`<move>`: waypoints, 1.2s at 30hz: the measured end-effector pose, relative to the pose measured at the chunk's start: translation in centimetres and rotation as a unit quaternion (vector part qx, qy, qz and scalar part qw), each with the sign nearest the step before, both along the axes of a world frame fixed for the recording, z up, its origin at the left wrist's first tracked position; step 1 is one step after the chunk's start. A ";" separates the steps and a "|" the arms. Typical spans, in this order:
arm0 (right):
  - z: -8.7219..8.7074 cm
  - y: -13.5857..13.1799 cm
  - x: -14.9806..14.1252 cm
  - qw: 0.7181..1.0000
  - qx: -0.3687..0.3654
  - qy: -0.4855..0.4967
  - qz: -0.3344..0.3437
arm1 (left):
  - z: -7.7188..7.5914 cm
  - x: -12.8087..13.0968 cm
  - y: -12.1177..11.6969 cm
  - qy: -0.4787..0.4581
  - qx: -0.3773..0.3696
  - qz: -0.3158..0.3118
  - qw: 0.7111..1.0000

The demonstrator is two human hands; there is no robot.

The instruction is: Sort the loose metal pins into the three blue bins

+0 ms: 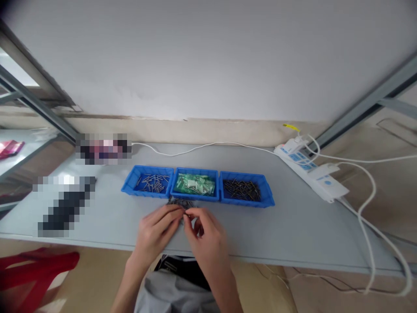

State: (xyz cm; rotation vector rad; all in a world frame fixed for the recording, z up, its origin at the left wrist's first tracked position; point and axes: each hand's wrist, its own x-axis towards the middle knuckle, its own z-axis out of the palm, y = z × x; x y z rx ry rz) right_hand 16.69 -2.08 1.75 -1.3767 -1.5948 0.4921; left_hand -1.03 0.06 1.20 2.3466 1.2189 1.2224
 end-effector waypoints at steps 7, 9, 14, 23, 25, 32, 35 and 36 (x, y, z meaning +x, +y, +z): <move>0.1 1.2 0.0 0.997 0.054 0.061 0.016 | -0.4 1.1 0.3 -0.087 -0.081 0.000 0.993; -0.5 1.2 -0.1 0.994 0.061 0.086 0.032 | -0.3 0.9 0.4 -0.103 -0.100 -0.002 0.990; -1.1 0.7 0.0 0.992 0.042 0.105 0.048 | -0.3 0.8 0.4 -0.124 -0.139 -0.015 0.982; -1.1 0.4 0.2 0.991 -0.023 0.111 0.074 | -0.9 0.7 0.2 -0.194 -0.164 0.030 0.967; -1.2 0.4 0.2 0.991 -0.022 0.107 0.075 | -0.9 0.6 0.2 -0.192 -0.167 0.025 0.967; -1.0 0.6 0.0 0.993 0.041 0.092 0.064 | -0.9 0.6 0.2 -0.181 -0.154 0.018 0.971; -0.9 0.7 0.1 0.990 0.071 0.093 0.076 | -0.7 0.6 0.2 -0.181 -0.149 0.009 0.972; -0.8 0.7 0.1 0.990 0.078 0.090 0.080 | -0.6 0.6 0.3 -0.179 -0.147 0.005 0.973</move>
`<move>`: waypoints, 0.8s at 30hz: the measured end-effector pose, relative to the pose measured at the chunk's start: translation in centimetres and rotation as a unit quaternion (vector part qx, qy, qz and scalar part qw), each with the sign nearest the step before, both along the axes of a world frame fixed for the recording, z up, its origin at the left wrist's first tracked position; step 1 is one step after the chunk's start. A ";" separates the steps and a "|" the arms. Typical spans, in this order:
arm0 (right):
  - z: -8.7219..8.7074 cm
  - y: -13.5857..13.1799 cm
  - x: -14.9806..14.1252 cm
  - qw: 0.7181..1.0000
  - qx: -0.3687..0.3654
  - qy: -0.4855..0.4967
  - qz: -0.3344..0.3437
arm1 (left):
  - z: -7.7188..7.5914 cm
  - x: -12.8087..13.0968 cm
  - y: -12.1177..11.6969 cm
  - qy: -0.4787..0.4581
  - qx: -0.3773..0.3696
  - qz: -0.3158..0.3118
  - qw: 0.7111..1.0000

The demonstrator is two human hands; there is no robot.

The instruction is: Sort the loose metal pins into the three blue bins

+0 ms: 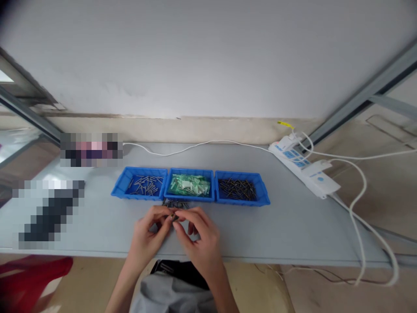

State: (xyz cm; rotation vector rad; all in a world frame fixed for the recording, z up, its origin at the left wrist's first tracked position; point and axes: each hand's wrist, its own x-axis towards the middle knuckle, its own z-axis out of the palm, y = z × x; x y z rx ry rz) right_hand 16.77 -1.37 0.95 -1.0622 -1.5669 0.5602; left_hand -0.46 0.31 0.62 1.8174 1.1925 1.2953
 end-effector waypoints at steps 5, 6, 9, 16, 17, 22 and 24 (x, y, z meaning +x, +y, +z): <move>0.1 -0.4 -0.3 0.999 0.036 -0.020 -0.011 | 0.2 -0.1 0.0 0.021 -0.010 -0.019 1.000; 0.2 -0.4 -0.2 0.998 0.045 -0.023 -0.031 | 0.2 -0.1 -0.1 0.022 -0.016 -0.017 1.000; 0.7 0.1 1.4 0.985 0.074 -0.033 -0.150 | 0.1 -0.2 -0.3 -0.006 -0.030 0.016 0.999; 1.8 2.8 7.1 0.916 0.050 -0.138 -0.374 | -0.4 -0.4 -0.7 -0.068 -0.081 0.076 0.992; 1.6 2.6 7.1 0.914 0.047 -0.150 -0.373 | -0.4 -0.4 -0.7 -0.067 -0.084 0.075 0.991; -0.8 0.0 4.1 0.955 0.005 -0.188 -0.229 | -0.1 -0.3 -0.6 -0.063 -0.089 0.079 0.991; -1.6 -0.5 3.0 0.957 -0.036 -0.226 -0.178 | 0.2 -0.3 -0.5 -0.059 -0.086 0.075 0.992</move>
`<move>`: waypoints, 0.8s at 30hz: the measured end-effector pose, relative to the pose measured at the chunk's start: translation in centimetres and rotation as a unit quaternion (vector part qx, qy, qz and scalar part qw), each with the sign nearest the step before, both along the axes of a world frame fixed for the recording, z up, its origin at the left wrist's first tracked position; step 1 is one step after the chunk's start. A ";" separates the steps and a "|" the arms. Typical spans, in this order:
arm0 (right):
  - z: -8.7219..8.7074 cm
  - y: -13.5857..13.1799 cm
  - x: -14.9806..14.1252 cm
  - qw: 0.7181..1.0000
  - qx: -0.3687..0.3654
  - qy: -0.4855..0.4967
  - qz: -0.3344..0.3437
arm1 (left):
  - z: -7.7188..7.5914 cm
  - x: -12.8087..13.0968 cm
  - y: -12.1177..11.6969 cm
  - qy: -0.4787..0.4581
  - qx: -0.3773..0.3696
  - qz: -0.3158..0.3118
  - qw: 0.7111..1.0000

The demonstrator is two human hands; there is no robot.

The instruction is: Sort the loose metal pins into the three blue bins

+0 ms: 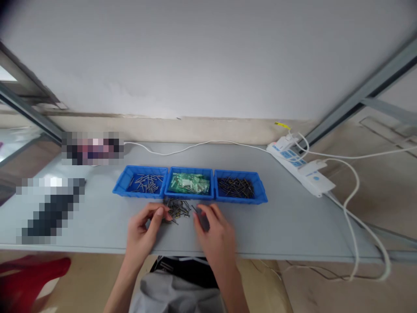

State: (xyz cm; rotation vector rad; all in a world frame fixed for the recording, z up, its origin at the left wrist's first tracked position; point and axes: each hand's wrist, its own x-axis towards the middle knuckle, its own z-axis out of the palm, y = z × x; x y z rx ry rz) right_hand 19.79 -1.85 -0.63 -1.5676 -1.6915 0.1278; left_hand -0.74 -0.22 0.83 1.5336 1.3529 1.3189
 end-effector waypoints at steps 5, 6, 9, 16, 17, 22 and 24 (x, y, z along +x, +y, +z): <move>-0.5 0.7 -0.4 0.997 -0.074 -0.035 0.008 | 0.5 0.0 0.2 0.006 -0.001 -0.014 1.000; -0.4 0.9 -0.4 0.997 -0.075 -0.025 0.014 | 0.6 0.1 0.2 0.008 -0.001 -0.016 1.000; 0.4 1.0 -0.7 0.996 -0.065 0.047 0.049 | 0.5 0.2 0.4 0.018 -0.003 -0.025 1.000; 2.1 0.5 -3.8 0.963 -0.055 0.203 0.166 | 0.4 0.2 0.3 0.042 0.029 -0.072 0.996; 2.0 0.5 -4.1 0.957 -0.053 0.222 0.177 | 0.3 0.1 0.3 0.044 0.041 -0.070 0.996; 0.8 0.5 -4.7 0.947 -0.051 0.280 0.147 | 0.3 0.1 0.1 0.056 0.048 -0.069 0.995; 0.4 0.4 -4.5 0.947 -0.055 0.285 0.137 | 0.4 0.2 0.1 0.049 0.052 -0.070 0.995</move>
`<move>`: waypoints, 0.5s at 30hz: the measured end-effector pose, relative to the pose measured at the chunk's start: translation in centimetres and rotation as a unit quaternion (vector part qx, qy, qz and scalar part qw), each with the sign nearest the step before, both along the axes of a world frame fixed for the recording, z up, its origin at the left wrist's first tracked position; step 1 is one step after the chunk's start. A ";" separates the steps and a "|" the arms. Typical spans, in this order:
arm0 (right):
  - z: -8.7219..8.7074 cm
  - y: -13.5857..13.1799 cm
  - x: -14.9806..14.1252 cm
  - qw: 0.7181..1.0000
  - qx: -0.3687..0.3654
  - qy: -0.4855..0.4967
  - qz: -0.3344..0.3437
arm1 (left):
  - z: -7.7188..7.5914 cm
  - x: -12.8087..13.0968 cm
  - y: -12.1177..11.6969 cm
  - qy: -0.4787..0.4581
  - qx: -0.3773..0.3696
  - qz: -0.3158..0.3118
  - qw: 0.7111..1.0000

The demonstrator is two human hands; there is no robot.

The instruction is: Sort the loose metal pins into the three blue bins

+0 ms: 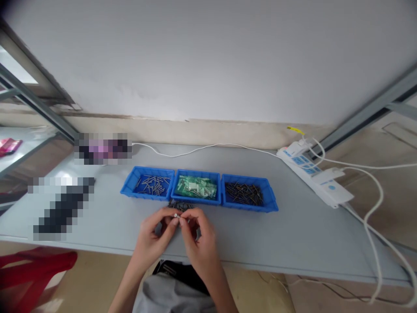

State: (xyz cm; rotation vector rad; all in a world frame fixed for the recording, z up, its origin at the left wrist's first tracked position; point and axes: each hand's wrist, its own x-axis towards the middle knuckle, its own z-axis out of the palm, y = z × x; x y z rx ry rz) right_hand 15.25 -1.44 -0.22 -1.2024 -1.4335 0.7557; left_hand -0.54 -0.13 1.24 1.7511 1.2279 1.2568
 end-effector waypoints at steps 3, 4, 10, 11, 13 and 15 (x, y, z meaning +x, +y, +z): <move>0.0 0.0 0.1 1.000 -0.006 0.004 -0.002 | 0.0 0.1 0.1 -0.017 0.013 0.003 1.000; 0.1 0.0 0.1 1.000 -0.009 0.006 0.001 | 0.0 0.0 0.2 -0.021 0.018 0.003 1.000; 0.5 -0.1 0.0 1.000 0.011 -0.014 0.010 | 0.0 -0.1 0.2 -0.030 0.036 -0.003 0.999; 0.6 -0.1 0.0 1.000 0.013 -0.018 0.008 | 0.0 -0.1 0.2 -0.028 0.033 -0.003 0.999; 0.6 -0.2 0.1 1.000 0.015 -0.023 0.003 | -0.1 -0.1 0.2 -0.026 0.029 0.000 0.999; 0.6 -0.3 0.1 0.999 0.028 -0.026 -0.004 | -0.2 0.0 0.2 -0.020 0.034 0.005 0.999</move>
